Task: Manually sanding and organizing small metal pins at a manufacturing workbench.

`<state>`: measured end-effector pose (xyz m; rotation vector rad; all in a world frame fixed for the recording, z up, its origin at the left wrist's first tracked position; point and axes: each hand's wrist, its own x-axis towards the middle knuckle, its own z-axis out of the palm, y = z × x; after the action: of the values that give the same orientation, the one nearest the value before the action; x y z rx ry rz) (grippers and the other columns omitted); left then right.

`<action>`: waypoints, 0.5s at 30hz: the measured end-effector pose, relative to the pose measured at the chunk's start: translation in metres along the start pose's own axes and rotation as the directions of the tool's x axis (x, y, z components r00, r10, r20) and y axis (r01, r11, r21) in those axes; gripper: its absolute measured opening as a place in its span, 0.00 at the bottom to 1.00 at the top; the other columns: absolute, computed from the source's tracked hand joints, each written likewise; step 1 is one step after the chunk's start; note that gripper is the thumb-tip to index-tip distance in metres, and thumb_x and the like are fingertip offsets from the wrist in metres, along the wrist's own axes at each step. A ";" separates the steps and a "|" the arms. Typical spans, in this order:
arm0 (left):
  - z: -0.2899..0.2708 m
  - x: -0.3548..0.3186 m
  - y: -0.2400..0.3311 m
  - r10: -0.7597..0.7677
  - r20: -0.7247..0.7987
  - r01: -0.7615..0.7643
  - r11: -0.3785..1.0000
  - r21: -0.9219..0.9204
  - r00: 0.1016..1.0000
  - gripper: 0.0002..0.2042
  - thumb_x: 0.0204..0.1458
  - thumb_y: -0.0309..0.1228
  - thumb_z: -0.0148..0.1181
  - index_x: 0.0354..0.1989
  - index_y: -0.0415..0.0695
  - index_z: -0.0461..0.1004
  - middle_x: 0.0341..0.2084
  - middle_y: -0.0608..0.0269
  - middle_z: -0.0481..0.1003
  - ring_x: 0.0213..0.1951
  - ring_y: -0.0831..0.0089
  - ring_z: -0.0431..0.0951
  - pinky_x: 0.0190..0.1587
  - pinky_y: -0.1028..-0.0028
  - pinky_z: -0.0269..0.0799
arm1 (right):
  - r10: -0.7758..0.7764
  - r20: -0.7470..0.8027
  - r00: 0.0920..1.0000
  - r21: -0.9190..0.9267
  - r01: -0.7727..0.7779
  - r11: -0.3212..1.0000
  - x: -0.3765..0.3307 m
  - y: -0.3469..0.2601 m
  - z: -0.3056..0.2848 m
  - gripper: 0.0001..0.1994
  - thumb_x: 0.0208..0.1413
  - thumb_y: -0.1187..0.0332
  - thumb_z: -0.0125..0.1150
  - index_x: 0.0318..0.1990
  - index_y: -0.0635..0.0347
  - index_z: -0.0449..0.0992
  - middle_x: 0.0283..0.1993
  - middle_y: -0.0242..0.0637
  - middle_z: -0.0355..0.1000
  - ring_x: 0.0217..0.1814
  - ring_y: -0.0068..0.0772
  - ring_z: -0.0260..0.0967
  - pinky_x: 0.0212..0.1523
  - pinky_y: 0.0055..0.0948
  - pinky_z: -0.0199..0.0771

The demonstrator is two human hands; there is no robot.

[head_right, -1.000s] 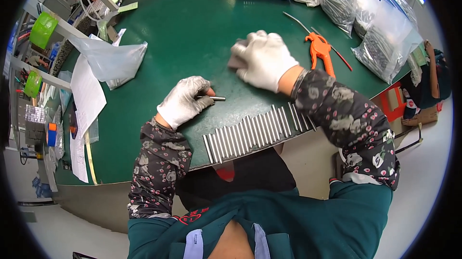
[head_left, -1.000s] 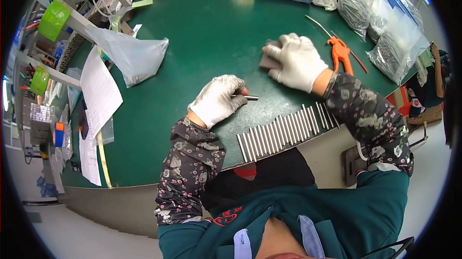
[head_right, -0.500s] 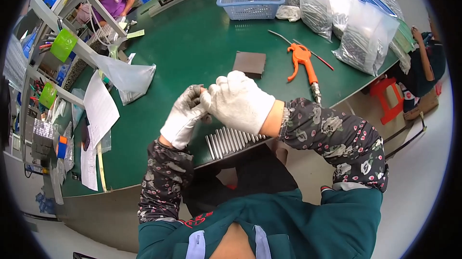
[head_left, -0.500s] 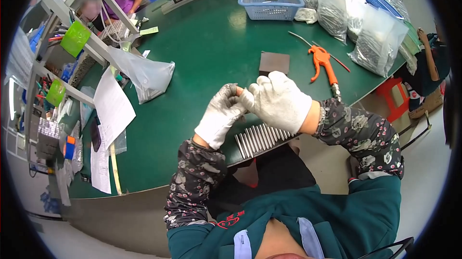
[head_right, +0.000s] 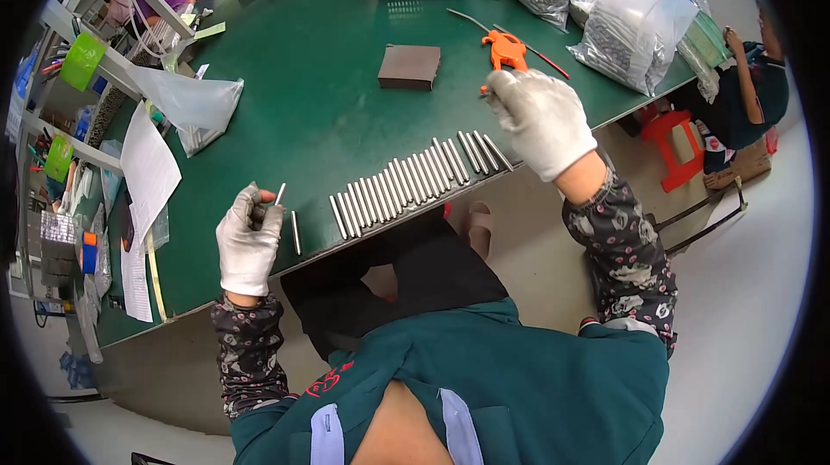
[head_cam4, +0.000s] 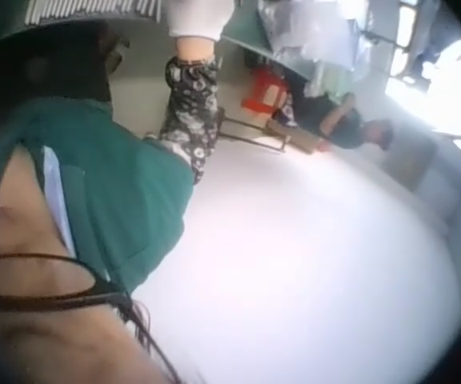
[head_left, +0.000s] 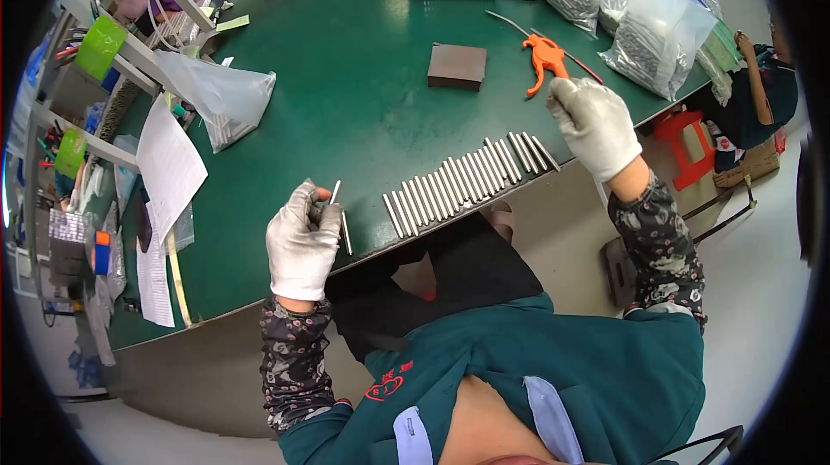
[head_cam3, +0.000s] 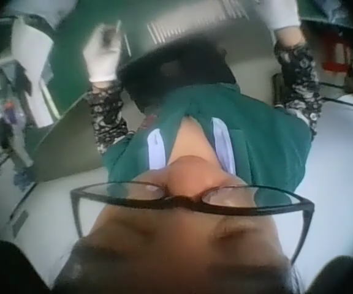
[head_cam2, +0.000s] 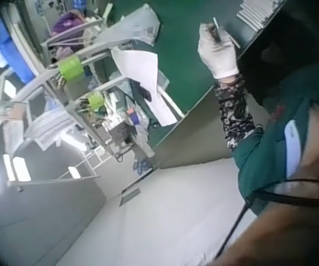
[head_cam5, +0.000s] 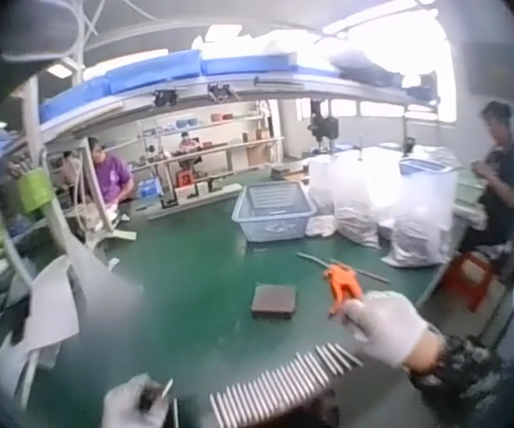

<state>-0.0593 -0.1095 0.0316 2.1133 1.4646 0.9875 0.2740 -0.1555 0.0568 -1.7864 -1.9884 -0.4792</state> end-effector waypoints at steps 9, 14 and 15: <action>0.020 -0.022 -0.015 0.143 -0.048 -0.104 0.877 0.469 0.989 0.09 0.39 0.25 0.57 0.31 0.40 0.71 0.19 0.57 0.72 0.23 0.59 0.73 0.27 0.66 0.69 | 0.250 0.232 0.940 0.056 -0.269 0.961 -0.046 -0.014 0.018 0.07 0.47 0.72 0.51 0.35 0.59 0.69 0.28 0.41 0.69 0.34 0.43 0.67 0.34 0.38 0.67; 0.033 -0.021 0.001 0.287 0.101 -0.304 0.904 0.299 0.953 0.14 0.38 0.25 0.61 0.36 0.38 0.69 0.23 0.59 0.72 0.26 0.60 0.73 0.30 0.65 0.69 | 0.156 0.272 0.950 0.343 -0.247 0.906 -0.042 -0.021 0.028 0.11 0.45 0.76 0.51 0.39 0.61 0.69 0.31 0.43 0.68 0.36 0.44 0.67 0.38 0.36 0.67; 0.033 -0.021 0.002 0.290 0.141 -0.319 0.906 0.278 0.947 0.16 0.36 0.25 0.62 0.37 0.38 0.69 0.22 0.59 0.72 0.25 0.60 0.72 0.30 0.65 0.68 | 0.153 0.275 0.949 0.347 -0.246 0.905 -0.040 -0.019 0.028 0.11 0.45 0.76 0.51 0.39 0.61 0.69 0.31 0.43 0.68 0.36 0.44 0.67 0.38 0.36 0.67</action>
<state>-0.0383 -0.1277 0.0040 2.6322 1.3285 0.7896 0.2565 -0.1770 0.0120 -1.8338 -1.8578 0.1906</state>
